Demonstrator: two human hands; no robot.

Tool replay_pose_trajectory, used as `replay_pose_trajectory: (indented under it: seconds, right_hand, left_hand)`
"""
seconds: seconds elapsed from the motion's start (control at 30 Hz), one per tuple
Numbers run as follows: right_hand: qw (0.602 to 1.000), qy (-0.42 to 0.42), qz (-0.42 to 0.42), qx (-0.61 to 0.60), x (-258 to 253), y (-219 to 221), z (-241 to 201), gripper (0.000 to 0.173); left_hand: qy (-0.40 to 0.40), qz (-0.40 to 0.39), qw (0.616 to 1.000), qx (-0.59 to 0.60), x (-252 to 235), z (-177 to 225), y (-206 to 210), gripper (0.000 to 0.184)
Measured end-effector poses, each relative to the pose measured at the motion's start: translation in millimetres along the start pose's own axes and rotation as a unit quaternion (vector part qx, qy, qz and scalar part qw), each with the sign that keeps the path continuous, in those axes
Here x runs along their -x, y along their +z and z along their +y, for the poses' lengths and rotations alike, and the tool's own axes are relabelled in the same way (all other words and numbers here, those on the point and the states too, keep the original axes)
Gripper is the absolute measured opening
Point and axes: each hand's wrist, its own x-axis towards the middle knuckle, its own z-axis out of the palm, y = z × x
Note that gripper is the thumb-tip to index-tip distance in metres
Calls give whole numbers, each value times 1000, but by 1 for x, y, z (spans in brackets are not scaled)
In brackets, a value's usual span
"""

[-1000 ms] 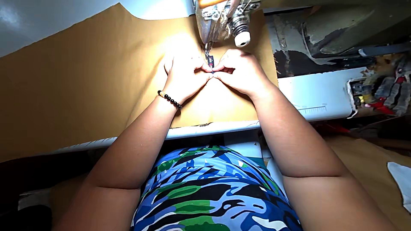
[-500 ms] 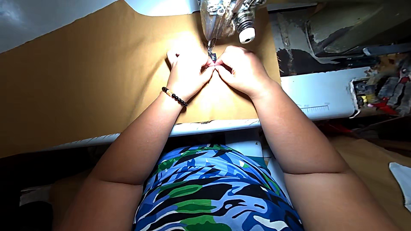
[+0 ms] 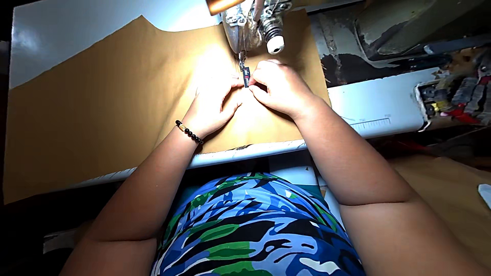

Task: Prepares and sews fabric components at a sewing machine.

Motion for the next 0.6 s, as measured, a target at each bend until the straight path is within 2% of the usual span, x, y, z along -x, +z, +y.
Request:
replay_pose_trajectory:
  seconds: [0.3,0.47,0.6]
  right_hand:
    - [999,-23,14,18,2,2,0,21]
    - [996,29,-55,61,-4,-9,-10,24]
    - [982,94,-98,134,-5,-11,-12,37]
  left_hand:
    - [8,-28,1000,-12,1,1,1,38]
    - [-2,-43,999,-14,-11,-4,-2,39]
    - [-16,-31,999,-31,-34,-17,-5,39]
